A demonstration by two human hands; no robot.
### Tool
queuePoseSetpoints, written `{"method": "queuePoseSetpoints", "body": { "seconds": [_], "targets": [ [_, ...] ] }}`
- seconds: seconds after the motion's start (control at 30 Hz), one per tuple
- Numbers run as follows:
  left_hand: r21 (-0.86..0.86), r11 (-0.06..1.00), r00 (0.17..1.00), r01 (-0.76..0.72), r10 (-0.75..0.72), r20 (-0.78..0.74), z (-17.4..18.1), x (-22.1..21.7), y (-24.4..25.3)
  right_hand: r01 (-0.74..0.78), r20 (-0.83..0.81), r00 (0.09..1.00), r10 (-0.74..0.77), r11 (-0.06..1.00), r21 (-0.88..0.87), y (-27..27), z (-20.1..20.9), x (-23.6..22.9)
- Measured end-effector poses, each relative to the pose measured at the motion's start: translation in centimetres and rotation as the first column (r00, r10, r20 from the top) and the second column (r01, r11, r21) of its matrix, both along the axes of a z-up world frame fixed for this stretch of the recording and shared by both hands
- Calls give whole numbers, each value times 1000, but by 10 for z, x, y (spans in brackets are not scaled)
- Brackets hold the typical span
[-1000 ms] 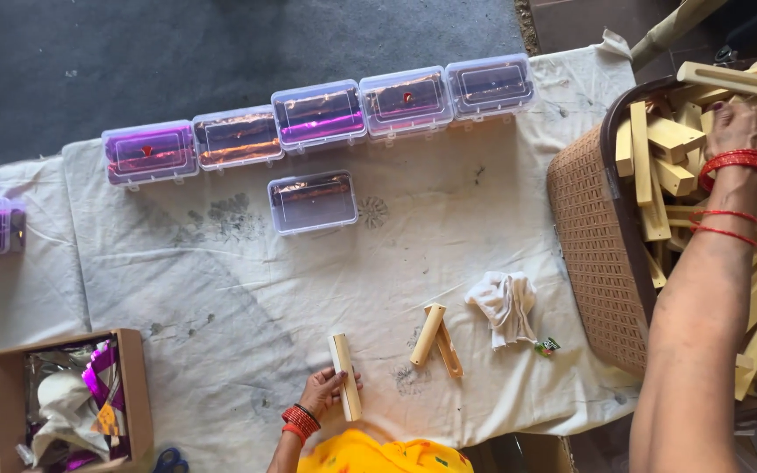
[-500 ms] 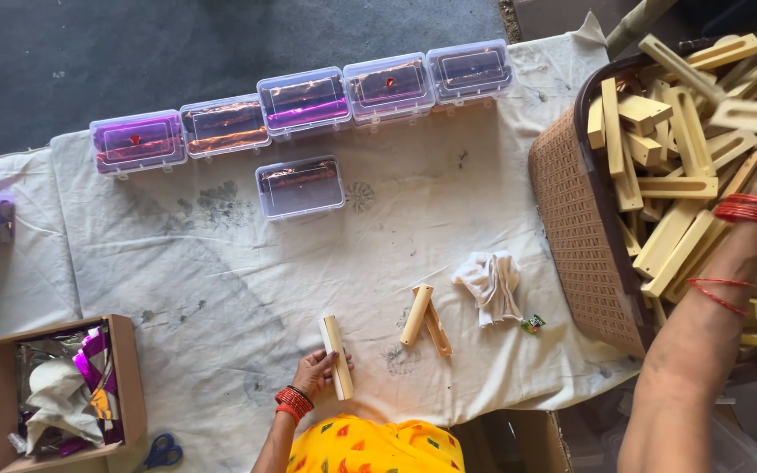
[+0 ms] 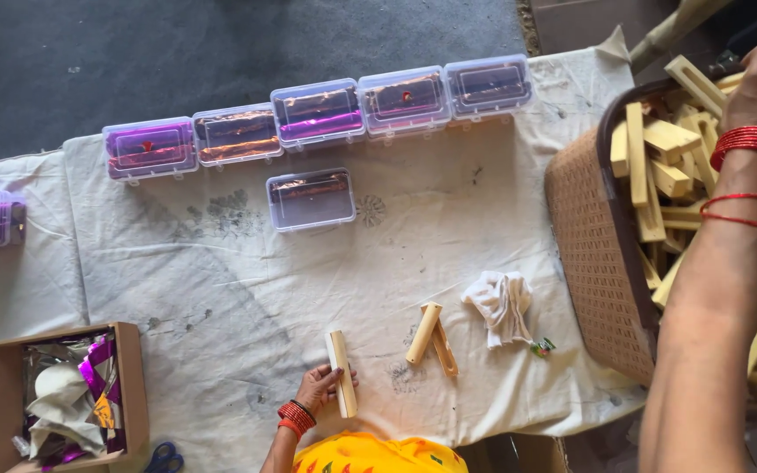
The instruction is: The person wipes a wooden block with a white cloth, then wraps it in a sheet of gold foil. They place the wrapped block into a clear plastic container and close the lid. The person then picks up several more wooden blocks from a basket and arranges them on the table.
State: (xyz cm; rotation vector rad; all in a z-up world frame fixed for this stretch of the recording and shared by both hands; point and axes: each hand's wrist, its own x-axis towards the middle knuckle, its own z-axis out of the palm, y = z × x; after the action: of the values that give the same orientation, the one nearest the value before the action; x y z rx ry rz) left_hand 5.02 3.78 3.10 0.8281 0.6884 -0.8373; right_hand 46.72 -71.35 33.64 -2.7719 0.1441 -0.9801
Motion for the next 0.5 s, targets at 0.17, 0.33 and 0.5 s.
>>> {"method": "queuePoseSetpoints", "body": {
  "seconds": [0.17,0.33,0.5],
  "targets": [
    [25,999,999,23,-23,-25,18,8,0,51,-275,913,-302,752,-657,5,-42,38],
    [27,1000,999,15,-14,-31,11,7,-1,74,-447,805,-391,813,-578,11,-49,39],
    [-8,1000,1000,18,-18,-5,-7,-1,3,-140,-721,692,38,987,-83,-7,-53,30]
  ]
}}
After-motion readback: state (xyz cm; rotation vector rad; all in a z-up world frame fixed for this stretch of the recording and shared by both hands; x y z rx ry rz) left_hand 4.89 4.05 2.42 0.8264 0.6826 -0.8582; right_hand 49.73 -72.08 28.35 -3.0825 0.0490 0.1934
